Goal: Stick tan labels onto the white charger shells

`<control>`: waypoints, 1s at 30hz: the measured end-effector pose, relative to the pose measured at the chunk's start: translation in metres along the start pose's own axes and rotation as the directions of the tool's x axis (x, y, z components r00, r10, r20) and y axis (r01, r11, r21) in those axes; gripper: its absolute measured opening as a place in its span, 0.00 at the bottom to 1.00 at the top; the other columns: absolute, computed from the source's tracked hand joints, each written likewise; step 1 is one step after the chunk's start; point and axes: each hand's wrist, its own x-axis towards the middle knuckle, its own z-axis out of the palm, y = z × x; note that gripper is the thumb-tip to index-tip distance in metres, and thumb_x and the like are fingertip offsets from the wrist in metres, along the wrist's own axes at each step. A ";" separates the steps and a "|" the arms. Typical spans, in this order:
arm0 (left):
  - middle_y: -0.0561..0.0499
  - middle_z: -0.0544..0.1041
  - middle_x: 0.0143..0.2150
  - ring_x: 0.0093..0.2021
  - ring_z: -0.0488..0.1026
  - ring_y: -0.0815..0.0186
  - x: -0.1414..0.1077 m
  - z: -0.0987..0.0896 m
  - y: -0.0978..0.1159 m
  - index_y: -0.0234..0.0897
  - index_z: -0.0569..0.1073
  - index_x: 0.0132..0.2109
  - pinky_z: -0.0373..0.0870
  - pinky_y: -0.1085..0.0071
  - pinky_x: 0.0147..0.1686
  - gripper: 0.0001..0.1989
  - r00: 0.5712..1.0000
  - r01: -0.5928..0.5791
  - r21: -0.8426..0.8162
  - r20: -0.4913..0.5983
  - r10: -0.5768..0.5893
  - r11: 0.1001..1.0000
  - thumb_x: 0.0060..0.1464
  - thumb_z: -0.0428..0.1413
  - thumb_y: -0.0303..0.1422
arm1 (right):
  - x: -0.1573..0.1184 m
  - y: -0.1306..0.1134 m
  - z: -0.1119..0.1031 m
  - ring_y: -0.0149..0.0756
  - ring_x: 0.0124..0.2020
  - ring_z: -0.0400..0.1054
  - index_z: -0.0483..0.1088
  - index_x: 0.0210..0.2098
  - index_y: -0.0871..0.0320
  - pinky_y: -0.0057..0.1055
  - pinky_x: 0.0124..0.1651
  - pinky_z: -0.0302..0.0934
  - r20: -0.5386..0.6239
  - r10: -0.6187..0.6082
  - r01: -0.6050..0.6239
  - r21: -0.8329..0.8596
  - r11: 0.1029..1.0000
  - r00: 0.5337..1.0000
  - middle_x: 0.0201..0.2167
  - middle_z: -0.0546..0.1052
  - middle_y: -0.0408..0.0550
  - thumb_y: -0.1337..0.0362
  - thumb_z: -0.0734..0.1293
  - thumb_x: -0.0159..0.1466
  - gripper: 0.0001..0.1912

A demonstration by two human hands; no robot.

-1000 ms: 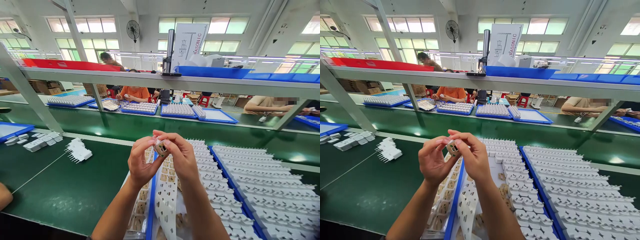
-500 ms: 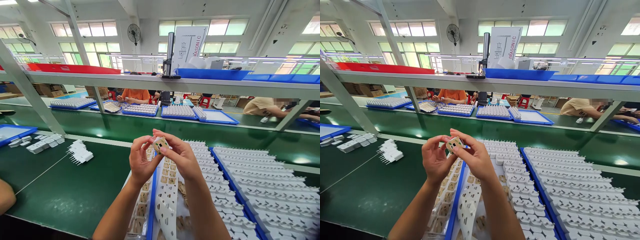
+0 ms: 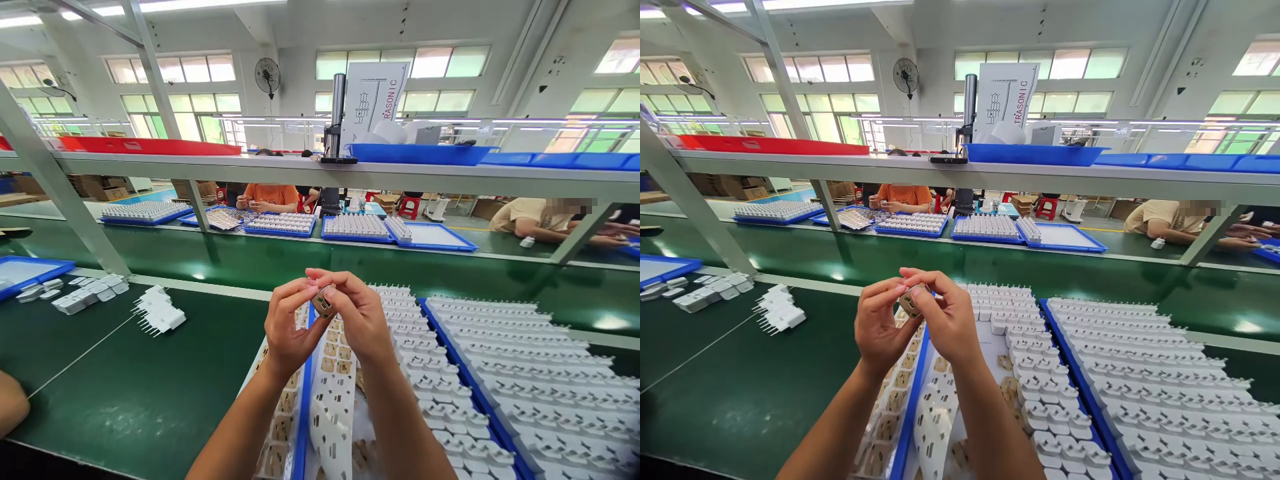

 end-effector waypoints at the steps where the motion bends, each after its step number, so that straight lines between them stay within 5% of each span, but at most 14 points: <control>1: 0.47 0.71 0.48 0.50 0.75 0.61 0.000 0.001 0.001 0.43 0.69 0.55 0.79 0.59 0.48 0.25 1.000 -0.008 -0.008 -0.018 0.008 1.000 0.51 0.65 0.27 | 0.000 -0.001 -0.001 0.41 0.53 0.74 0.76 0.39 0.54 0.40 0.54 0.69 0.008 -0.013 0.013 0.014 1.000 1.000 0.49 0.81 0.49 0.64 0.64 0.65 0.09; 11: 0.51 0.71 0.47 0.49 0.76 0.62 0.002 0.003 0.002 0.44 0.68 0.53 0.79 0.58 0.49 0.27 0.995 -0.093 0.010 -0.044 0.093 0.996 0.48 0.66 0.22 | 0.000 -0.003 0.000 0.41 0.52 0.75 0.78 0.36 0.53 0.40 0.54 0.69 0.003 -0.026 0.025 0.054 0.998 1.000 0.47 0.82 0.47 0.67 0.64 0.62 0.10; 17: 0.48 0.70 0.47 0.50 0.74 0.62 0.001 0.003 0.001 0.42 0.69 0.52 0.78 0.59 0.50 0.25 0.999 0.001 -0.108 -0.046 -0.006 0.994 0.49 0.66 0.23 | 0.000 -0.003 -0.008 0.43 0.58 0.71 0.78 0.43 0.52 0.45 0.61 0.64 0.093 -0.024 0.020 0.043 0.999 0.995 0.54 0.79 0.47 0.69 0.62 0.63 0.15; 22: 0.46 0.70 0.48 0.50 0.73 0.61 0.000 0.004 -0.001 0.42 0.69 0.53 0.78 0.59 0.49 0.24 0.997 0.068 -0.222 -0.005 -0.071 0.973 0.51 0.64 0.22 | 0.000 -0.006 -0.018 0.43 0.62 0.66 0.73 0.52 0.50 0.40 0.57 0.67 0.199 0.013 -0.003 -0.053 0.999 0.980 0.60 0.73 0.48 0.66 0.65 0.65 0.17; 30: 0.45 0.73 0.47 0.49 0.75 0.60 0.007 -0.003 0.005 0.40 0.69 0.53 0.77 0.59 0.49 0.24 0.999 -0.017 -0.112 0.035 0.021 0.994 0.51 0.65 0.24 | -0.003 -0.006 -0.024 0.42 0.54 0.73 0.72 0.44 0.51 0.37 0.50 0.71 0.064 -0.009 0.021 -0.196 0.980 0.998 0.54 0.77 0.49 0.59 0.67 0.67 0.07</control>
